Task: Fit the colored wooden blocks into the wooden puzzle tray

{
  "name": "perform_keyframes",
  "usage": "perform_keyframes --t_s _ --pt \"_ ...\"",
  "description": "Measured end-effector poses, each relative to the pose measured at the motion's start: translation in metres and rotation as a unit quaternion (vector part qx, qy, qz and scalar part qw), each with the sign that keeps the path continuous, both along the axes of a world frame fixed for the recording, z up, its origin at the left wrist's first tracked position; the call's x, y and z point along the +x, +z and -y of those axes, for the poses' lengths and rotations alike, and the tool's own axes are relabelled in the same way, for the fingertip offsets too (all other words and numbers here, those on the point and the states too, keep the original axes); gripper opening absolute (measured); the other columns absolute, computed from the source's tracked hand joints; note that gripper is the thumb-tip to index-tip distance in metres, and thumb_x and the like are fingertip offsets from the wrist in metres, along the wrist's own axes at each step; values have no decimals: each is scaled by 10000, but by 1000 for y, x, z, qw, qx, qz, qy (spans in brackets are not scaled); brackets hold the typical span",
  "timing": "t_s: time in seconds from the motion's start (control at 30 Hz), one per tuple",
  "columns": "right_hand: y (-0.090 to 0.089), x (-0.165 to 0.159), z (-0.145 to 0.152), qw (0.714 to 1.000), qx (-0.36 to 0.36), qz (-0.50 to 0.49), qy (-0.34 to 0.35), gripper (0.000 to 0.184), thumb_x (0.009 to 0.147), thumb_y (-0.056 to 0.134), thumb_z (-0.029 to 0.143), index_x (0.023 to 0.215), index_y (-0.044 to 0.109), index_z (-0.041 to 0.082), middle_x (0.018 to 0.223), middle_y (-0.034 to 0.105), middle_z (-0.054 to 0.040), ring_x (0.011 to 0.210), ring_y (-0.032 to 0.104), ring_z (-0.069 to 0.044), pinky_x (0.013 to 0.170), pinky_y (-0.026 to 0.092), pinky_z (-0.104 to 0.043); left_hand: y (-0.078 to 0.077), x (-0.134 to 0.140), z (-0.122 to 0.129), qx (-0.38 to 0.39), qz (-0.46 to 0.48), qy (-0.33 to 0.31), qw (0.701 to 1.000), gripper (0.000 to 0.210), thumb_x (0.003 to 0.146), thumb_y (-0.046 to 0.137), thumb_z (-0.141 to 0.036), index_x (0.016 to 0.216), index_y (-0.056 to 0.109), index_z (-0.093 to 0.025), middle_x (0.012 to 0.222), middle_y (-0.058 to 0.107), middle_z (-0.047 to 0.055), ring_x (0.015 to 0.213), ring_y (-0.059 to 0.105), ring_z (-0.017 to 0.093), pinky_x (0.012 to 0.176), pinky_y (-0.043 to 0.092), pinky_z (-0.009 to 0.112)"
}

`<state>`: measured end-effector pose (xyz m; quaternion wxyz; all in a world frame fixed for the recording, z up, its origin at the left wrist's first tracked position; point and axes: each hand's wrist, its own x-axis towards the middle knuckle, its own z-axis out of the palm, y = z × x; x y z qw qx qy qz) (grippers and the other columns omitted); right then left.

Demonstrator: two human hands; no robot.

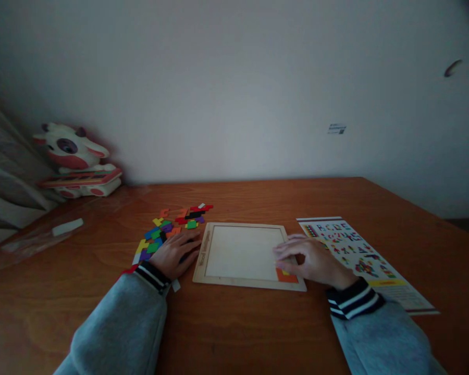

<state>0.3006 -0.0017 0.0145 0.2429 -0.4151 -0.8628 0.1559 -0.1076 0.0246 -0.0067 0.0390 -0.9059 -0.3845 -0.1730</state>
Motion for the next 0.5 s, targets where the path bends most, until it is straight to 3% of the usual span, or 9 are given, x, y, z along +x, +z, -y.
perform_keyframes --t_s 0.1,0.2,0.33,0.5 --pt "-14 -6 -6 997 37 -38 -63 295 903 576 419 1122 695 261 1179 695 -62 1118 628 -244 1016 459 -449 2 2 1 6 -7 -10 1000 322 948 473 -310 1195 655 -209 1324 585 106 1212 555 271 1016 488 461" --pt "-27 -11 -10 994 47 -6 -96 520 896 560 483 1348 539 228 1417 520 -105 1325 453 -276 1113 357 -486 3 3 2 10 1 -13 1000 321 960 451 -299 1185 656 -197 1308 596 110 1207 559 271 1006 492 463" --pt "-32 -16 -7 994 20 64 -86 609 886 531 568 1406 474 257 1513 396 -99 1401 338 -287 1157 237 -537 4 5 3 -3 4 -4 1000 385 956 466 -349 1267 592 -160 1340 569 135 1234 538 281 1016 483 471" --pt "-24 -30 1 994 12 87 -68 602 883 501 612 1375 506 266 1498 416 -98 1400 334 -272 1155 197 -528 1 5 5 -15 -7 -10 1000 510 906 540 -451 1340 529 -184 1386 531 131 1262 510 303 1034 461 490"
